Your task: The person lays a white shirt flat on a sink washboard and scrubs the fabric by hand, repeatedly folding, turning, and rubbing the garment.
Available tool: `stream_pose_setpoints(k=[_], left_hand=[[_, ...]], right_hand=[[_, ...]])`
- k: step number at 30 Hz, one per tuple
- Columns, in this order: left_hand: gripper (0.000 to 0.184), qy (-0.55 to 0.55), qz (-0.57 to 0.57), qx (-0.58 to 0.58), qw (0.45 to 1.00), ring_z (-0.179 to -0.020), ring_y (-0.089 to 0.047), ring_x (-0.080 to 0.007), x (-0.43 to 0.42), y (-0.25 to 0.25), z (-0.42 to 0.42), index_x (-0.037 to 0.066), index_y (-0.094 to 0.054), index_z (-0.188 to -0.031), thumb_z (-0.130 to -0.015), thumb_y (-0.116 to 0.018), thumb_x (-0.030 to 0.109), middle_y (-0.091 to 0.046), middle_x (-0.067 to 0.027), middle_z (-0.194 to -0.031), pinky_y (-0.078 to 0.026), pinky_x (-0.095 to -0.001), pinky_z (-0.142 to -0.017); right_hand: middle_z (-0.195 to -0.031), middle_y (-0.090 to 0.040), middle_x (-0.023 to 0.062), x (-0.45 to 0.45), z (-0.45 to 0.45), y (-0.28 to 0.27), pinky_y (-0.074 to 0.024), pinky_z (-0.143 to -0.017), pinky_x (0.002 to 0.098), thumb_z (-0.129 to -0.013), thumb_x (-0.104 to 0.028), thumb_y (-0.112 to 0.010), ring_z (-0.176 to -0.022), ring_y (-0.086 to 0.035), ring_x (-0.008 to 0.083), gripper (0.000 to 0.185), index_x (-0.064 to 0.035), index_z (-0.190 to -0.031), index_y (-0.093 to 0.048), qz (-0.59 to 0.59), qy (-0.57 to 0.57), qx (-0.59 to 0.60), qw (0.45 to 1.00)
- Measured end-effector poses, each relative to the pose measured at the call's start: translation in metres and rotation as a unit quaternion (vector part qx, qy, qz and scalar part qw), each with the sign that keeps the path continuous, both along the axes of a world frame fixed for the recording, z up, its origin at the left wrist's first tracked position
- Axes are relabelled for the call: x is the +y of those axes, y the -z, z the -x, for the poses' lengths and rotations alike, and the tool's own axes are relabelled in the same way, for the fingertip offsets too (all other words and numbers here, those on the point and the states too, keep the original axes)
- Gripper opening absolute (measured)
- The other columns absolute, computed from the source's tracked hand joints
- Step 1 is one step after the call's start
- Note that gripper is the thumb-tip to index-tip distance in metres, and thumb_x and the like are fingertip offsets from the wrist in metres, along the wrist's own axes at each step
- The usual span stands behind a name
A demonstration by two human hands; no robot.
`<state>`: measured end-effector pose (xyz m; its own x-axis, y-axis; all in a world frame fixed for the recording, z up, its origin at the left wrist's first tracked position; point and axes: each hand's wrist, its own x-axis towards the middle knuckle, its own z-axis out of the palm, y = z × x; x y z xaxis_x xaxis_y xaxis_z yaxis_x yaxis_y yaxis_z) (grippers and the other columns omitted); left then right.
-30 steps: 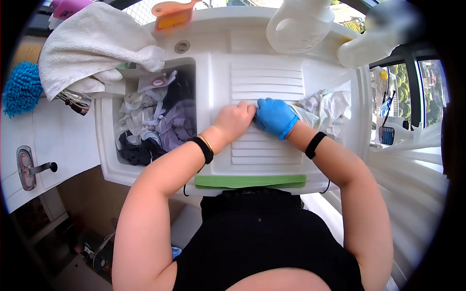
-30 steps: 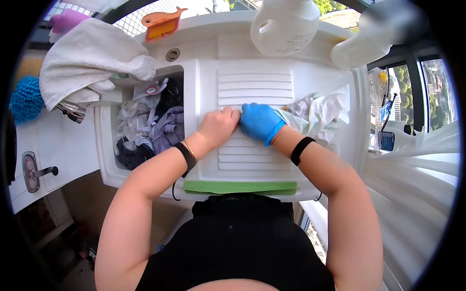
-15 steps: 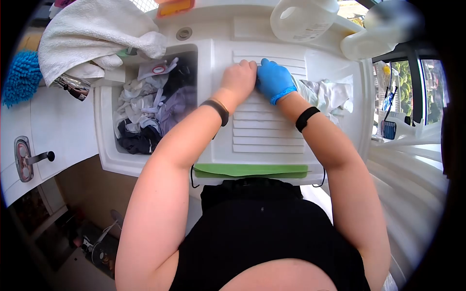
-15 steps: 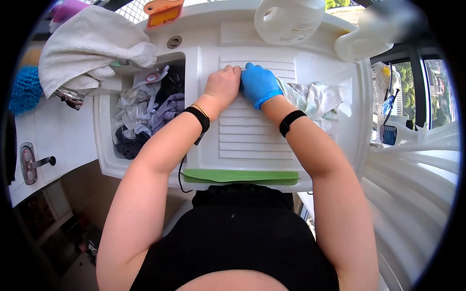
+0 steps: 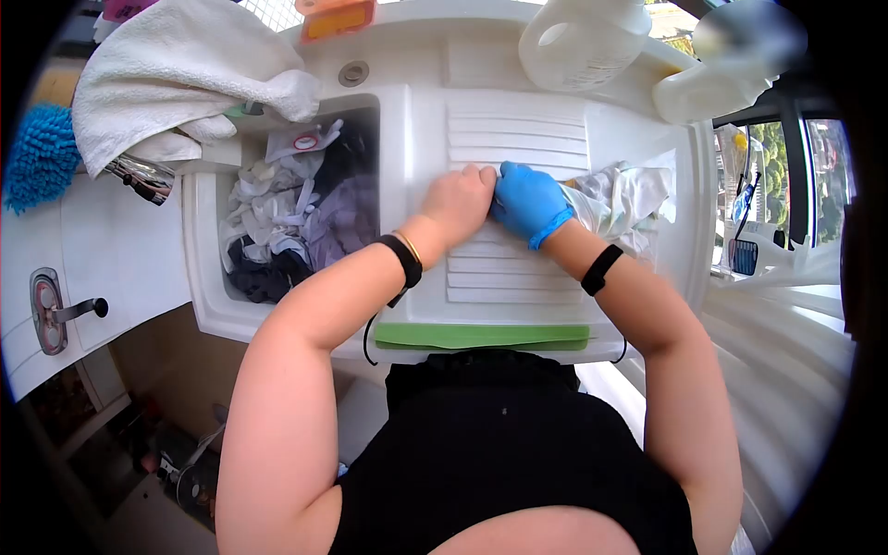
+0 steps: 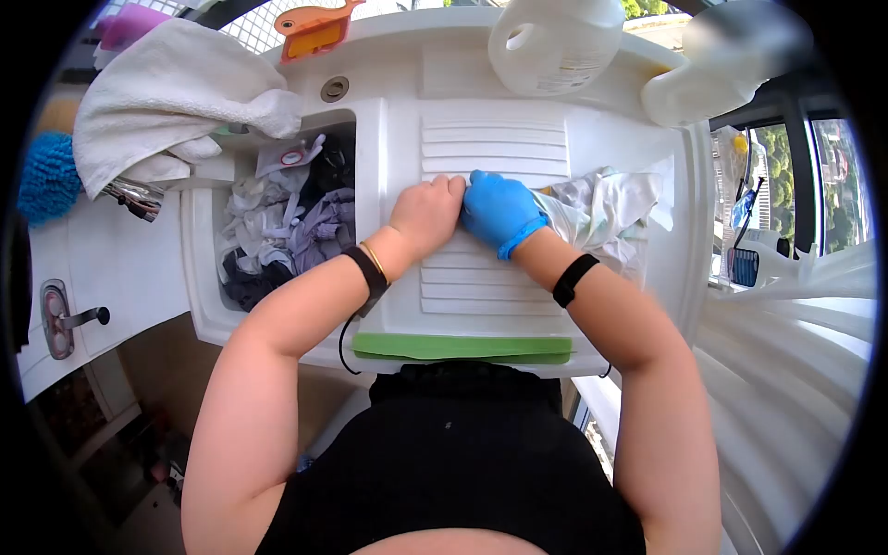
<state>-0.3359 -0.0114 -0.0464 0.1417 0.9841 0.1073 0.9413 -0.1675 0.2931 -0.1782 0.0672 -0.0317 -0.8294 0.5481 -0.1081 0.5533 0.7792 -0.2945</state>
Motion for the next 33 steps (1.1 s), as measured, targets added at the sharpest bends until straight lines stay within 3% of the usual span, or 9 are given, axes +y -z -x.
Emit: stream_pose_setpoints(k=[4, 9, 15, 19, 22, 24, 25, 28, 33], left_hand=[[0.012, 0.068, -0.037, 0.065, 0.995, -0.062, -0.070, -0.0243, -0.043, -0.003, -0.010, 0.009, -0.056, -0.090, -0.085, -0.064, 0.018, -0.063, -0.0095, -0.073, -0.054, -0.0341, -0.053], [0.013, -0.038, -0.063, 0.033, 0.997, -0.063, -0.069, -0.0312, 0.032, 0.008, 0.008, 0.006, -0.057, -0.095, -0.087, -0.062, 0.014, -0.067, -0.0134, -0.078, -0.056, -0.0412, -0.057], [0.013, 0.087, 0.014, 0.053, 0.995, -0.064, -0.070, -0.0297, -0.052, -0.003, -0.008, 0.006, -0.058, -0.094, -0.089, -0.061, 0.018, -0.066, -0.0114, -0.071, -0.055, -0.0403, -0.055], [0.008, -0.049, -0.062, 0.059, 0.995, -0.063, -0.070, -0.0289, 0.044, 0.004, 0.014, 0.008, -0.057, -0.091, -0.089, -0.059, 0.015, -0.066, -0.0114, -0.071, -0.055, -0.0401, -0.055], [0.009, -0.007, -0.087, 0.025, 0.996, -0.063, -0.070, -0.0288, 0.027, 0.007, 0.013, 0.008, -0.057, -0.091, -0.089, -0.059, 0.016, -0.067, -0.0115, -0.073, -0.055, -0.0394, -0.055], [0.011, 0.082, -0.035, 0.030, 0.996, -0.062, -0.070, -0.0275, -0.033, 0.003, 0.004, 0.009, -0.056, -0.090, -0.087, -0.062, 0.017, -0.066, -0.0106, -0.072, -0.055, -0.0399, -0.054], [0.011, 0.125, -0.002, 0.073, 0.989, -0.062, -0.070, -0.0269, -0.051, -0.001, 0.000, 0.008, -0.056, -0.090, -0.086, -0.062, 0.017, -0.065, -0.0099, -0.071, -0.055, -0.0402, -0.053], [0.010, 0.013, -0.033, 0.033, 0.999, -0.064, -0.071, -0.0295, -0.006, -0.004, 0.003, 0.007, -0.056, -0.091, -0.087, -0.061, 0.015, -0.068, -0.0110, -0.073, -0.056, -0.0406, -0.055], [0.012, -0.040, -0.031, 0.030, 0.998, -0.067, -0.071, -0.0314, 0.036, 0.000, 0.009, 0.006, -0.056, -0.095, -0.087, -0.060, 0.014, -0.070, -0.0124, -0.075, -0.057, -0.0415, -0.057]], right_hand=[[-0.091, -0.066, 0.0180, -0.017, -0.028, 0.010, -0.0587, -0.071, 0.0467, -0.087, -0.025, -0.068, -0.083, -0.069, 0.0354, 0.023, -0.0020, -0.089, -0.064, 0.036, -0.140, -0.010, 0.989], [-0.094, -0.067, 0.0159, 0.034, 0.019, 0.003, -0.0582, -0.072, 0.0455, -0.091, -0.025, -0.065, -0.085, -0.069, 0.0353, 0.021, -0.0037, -0.090, -0.066, -0.025, 0.022, 0.002, 0.999], [-0.093, -0.067, 0.0172, -0.016, -0.031, 0.009, -0.0584, -0.071, 0.0464, -0.087, -0.027, -0.069, -0.082, -0.070, 0.0356, 0.024, -0.0039, -0.093, -0.066, 0.084, -0.145, -0.043, 0.985], [-0.094, -0.068, 0.0170, 0.044, 0.027, 0.003, -0.0583, -0.071, 0.0465, -0.088, -0.024, -0.068, -0.083, -0.070, 0.0344, 0.022, -0.0030, -0.094, -0.065, -0.038, 0.024, 0.020, 0.999], [-0.094, -0.068, 0.0168, 0.022, 0.013, 0.011, -0.0583, -0.071, 0.0464, -0.090, -0.023, -0.066, -0.083, -0.070, 0.0342, 0.021, -0.0024, -0.094, -0.065, -0.050, -0.010, 0.029, 0.998], [-0.092, -0.068, 0.0170, -0.012, -0.022, 0.015, -0.0592, -0.071, 0.0462, -0.088, -0.024, -0.066, -0.083, -0.070, 0.0343, 0.022, -0.0027, -0.096, -0.066, 0.049, -0.129, 0.014, 0.990], [-0.089, -0.068, 0.0169, -0.023, -0.029, 0.011, -0.0594, -0.071, 0.0464, -0.088, -0.023, -0.067, -0.083, -0.071, 0.0345, 0.022, -0.0026, -0.095, -0.066, 0.041, -0.166, -0.071, 0.983], [-0.091, -0.069, 0.0167, 0.013, 0.001, 0.012, -0.0591, -0.073, 0.0444, -0.089, -0.022, -0.066, -0.084, -0.070, 0.0343, 0.019, -0.0031, -0.093, -0.066, 0.005, -0.069, 0.049, 0.996], [-0.095, -0.068, 0.0172, 0.024, 0.022, -0.005, -0.0585, -0.074, 0.0455, -0.090, -0.025, -0.067, -0.088, -0.070, 0.0354, 0.022, -0.0029, -0.093, -0.066, -0.028, 0.052, -0.016, 0.998]])
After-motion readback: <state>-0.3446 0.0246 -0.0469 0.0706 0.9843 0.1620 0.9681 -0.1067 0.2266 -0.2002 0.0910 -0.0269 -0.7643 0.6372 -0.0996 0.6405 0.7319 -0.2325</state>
